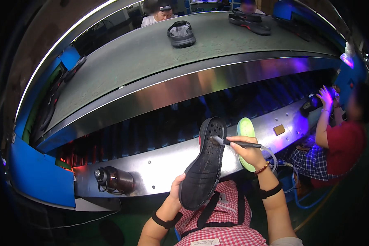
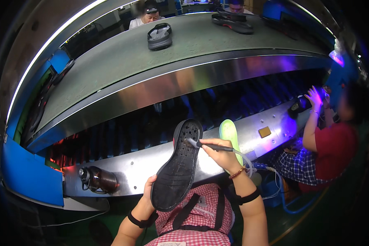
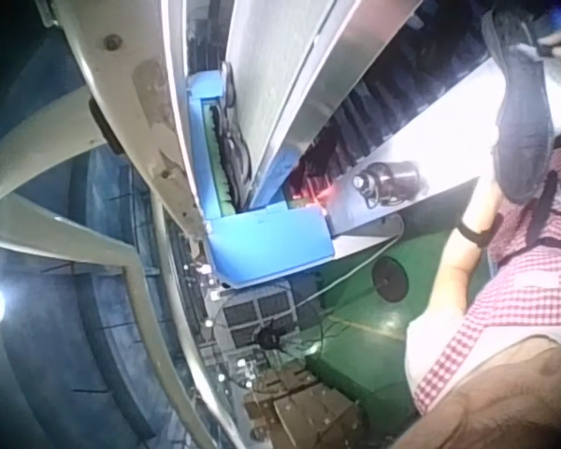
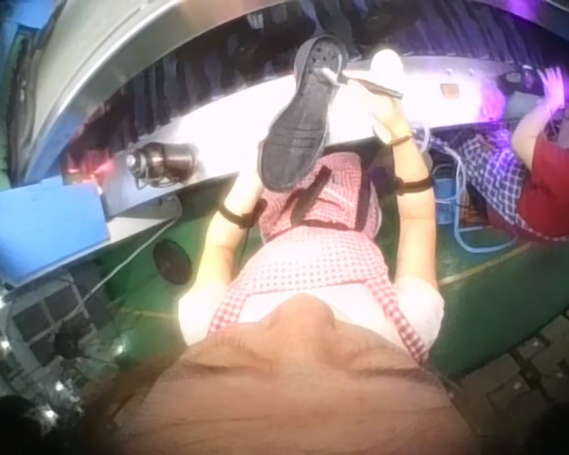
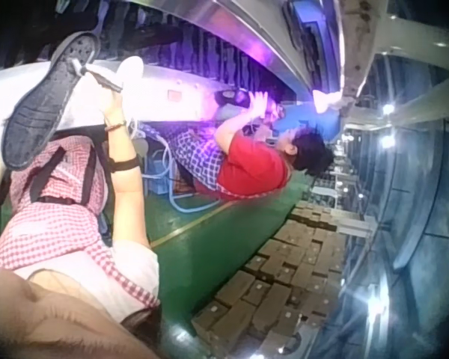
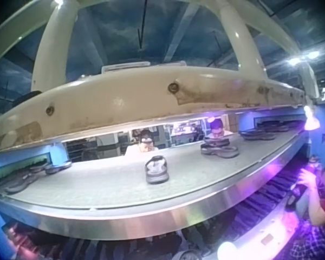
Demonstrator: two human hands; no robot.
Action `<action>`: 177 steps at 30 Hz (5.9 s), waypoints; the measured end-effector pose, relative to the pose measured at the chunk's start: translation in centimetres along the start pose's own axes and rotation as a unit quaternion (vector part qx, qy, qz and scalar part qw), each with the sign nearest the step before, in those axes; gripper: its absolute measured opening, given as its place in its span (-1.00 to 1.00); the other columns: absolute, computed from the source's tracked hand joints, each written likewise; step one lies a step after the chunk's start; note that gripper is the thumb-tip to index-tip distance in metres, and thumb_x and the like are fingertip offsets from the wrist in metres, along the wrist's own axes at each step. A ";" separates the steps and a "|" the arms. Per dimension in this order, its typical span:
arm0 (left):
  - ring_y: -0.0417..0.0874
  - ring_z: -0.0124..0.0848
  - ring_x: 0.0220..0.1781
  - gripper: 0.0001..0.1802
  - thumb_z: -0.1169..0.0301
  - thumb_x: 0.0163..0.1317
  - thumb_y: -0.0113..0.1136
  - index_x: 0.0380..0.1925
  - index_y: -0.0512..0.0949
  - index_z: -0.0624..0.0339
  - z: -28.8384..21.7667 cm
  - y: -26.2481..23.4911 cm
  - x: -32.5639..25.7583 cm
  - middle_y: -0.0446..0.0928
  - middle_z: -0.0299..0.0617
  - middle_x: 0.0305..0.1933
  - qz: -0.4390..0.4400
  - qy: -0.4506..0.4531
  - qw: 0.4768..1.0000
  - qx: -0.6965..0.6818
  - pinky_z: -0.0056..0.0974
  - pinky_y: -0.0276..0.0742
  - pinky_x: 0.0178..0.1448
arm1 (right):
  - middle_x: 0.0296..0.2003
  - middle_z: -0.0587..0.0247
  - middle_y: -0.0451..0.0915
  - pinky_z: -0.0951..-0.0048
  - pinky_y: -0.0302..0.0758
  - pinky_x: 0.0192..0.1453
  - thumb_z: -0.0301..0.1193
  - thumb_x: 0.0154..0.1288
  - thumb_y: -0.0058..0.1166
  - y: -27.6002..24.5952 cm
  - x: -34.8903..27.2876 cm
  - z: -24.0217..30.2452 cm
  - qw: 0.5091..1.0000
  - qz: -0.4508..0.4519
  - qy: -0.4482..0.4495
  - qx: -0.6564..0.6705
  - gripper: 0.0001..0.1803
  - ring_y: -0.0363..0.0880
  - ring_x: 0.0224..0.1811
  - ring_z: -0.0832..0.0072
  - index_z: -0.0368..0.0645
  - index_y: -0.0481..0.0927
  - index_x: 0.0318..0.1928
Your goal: Applying glue to the bottom of shoe soles using a brush at a production line station.
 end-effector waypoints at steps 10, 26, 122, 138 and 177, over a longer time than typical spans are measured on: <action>0.46 -0.13 0.15 -0.38 0.07 0.25 -0.21 0.19 0.24 0.27 0.2 0.3 0.7 0.37 0.04 0.18 -0.117 0.055 0.990 0.055 -0.05 0.36 0.25 | -0.13 -0.21 0.53 0.32 0.44 -0.12 -0.37 0.05 0.14 8.5 -4.2 2.3 0.927 0.077 -0.185 -0.318 -0.55 0.50 -0.26 0.16 -0.47 0.50 -0.10; 0.55 -0.15 0.01 -0.44 0.11 0.23 -0.18 0.10 0.33 0.30 -1.7 -2.3 0.1 0.47 0.03 0.05 -0.148 0.063 0.985 0.059 -0.10 0.45 0.15 | -0.18 -0.11 0.57 0.39 0.49 -0.24 -0.44 -0.06 0.17 10.7 -10.8 6.0 0.947 0.143 -0.201 -0.204 -0.61 0.52 -0.40 0.27 -0.41 0.55 -0.18; 0.02 -0.05 0.42 -0.29 0.01 0.24 -0.16 0.30 0.09 0.17 -2.9 -17.1 0.5 0.02 0.04 0.39 -0.339 0.058 0.292 0.893 0.03 -0.06 0.41 | 0.01 0.08 0.48 0.31 0.40 0.04 -0.36 0.33 -0.10 -2.0 -8.2 -11.8 0.587 -0.083 0.305 0.745 -0.62 0.42 0.00 0.29 -0.17 0.40 0.13; 0.22 -0.11 0.30 -0.45 0.11 0.22 -0.07 0.16 0.28 0.16 -2.0 -14.2 -1.4 0.24 0.02 0.25 -0.342 0.216 0.330 0.853 -0.04 0.11 0.34 | -0.10 0.12 0.50 0.31 0.42 -0.13 -0.26 0.32 -0.09 8.9 -2.9 -7.8 0.798 0.042 0.425 0.425 -0.60 0.44 -0.18 0.36 -0.16 0.37 0.11; 0.43 -0.19 0.13 -0.61 0.15 0.19 -0.05 -0.04 0.48 0.07 0.9 -16.8 -1.6 0.48 -0.07 0.02 -0.209 -0.007 0.531 0.821 -0.11 0.31 0.19 | -0.26 0.22 0.61 0.50 0.48 -0.41 -0.24 0.31 -0.12 2.3 -5.4 -9.3 0.819 -0.111 0.371 0.423 -0.69 0.54 -0.41 0.53 -0.12 0.50 -0.06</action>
Point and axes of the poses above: each hand's wrist, its own x-axis towards the middle knuckle, its own y-axis out of the palm, z = x × y, the point moved 6 cm from there along x, towards the middle knuckle
